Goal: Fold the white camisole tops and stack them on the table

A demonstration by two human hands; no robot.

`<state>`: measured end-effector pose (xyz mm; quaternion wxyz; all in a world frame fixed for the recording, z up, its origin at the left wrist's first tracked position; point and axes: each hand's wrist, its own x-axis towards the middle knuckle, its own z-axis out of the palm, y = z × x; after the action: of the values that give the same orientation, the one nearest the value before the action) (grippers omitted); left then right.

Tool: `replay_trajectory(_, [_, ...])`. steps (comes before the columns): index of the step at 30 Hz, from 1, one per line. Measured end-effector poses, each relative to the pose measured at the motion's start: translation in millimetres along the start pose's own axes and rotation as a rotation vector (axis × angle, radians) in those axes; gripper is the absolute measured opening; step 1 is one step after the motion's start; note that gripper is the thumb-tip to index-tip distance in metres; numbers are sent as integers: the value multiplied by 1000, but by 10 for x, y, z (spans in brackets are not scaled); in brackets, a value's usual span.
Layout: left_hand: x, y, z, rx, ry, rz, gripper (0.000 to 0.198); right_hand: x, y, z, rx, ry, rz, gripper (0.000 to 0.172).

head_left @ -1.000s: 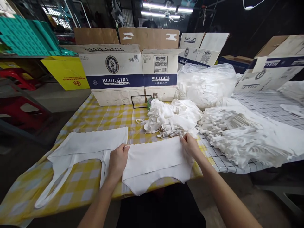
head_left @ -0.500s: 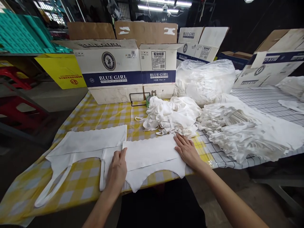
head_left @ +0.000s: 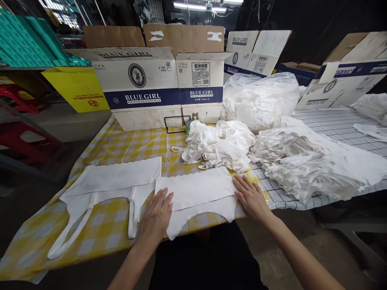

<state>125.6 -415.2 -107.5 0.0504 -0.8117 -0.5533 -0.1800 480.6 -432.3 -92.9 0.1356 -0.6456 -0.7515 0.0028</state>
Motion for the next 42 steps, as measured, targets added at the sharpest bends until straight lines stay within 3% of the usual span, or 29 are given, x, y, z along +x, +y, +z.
replay_trajectory(5, [32,167,-58,-57,-27,42,37,-575,-241,-25,278,203,126,25])
replay_trajectory(9, [234,578,-91,-196,-130,178,42,-1095,-607,309,700,156,509,26])
replay_trajectory(12, [455,938,-48,-303,-222,285,43,-1125,-785,566,970,93,663,26])
replay_trajectory(14, [573,1148,11,-350,-284,360,45,-1023,-842,633,1153,37,618,36])
replay_trajectory(16, [635,1305,77,-371,-331,422,48,-949,-863,616,1260,-21,561,32])
replay_trajectory(19, [632,1425,153,-356,-355,463,54,-1061,-845,519,1151,-34,584,31])
replay_trajectory(24, [608,1476,186,-313,-432,467,51,-1668,-644,322,722,1,543,29])
replay_trajectory(29, [657,1579,165,-333,-420,567,51,-2190,-351,106,593,-33,515,26])
replay_trajectory(32, [683,1616,151,-369,-446,608,60,-2385,-256,7,667,-82,646,31])
replay_trajectory(36, [706,1618,155,-390,-509,616,71,-2493,-235,-237,1001,-190,791,39])
replay_trajectory(42, [698,1625,207,-388,-490,627,65,-2521,-201,-932,1506,-356,718,28])
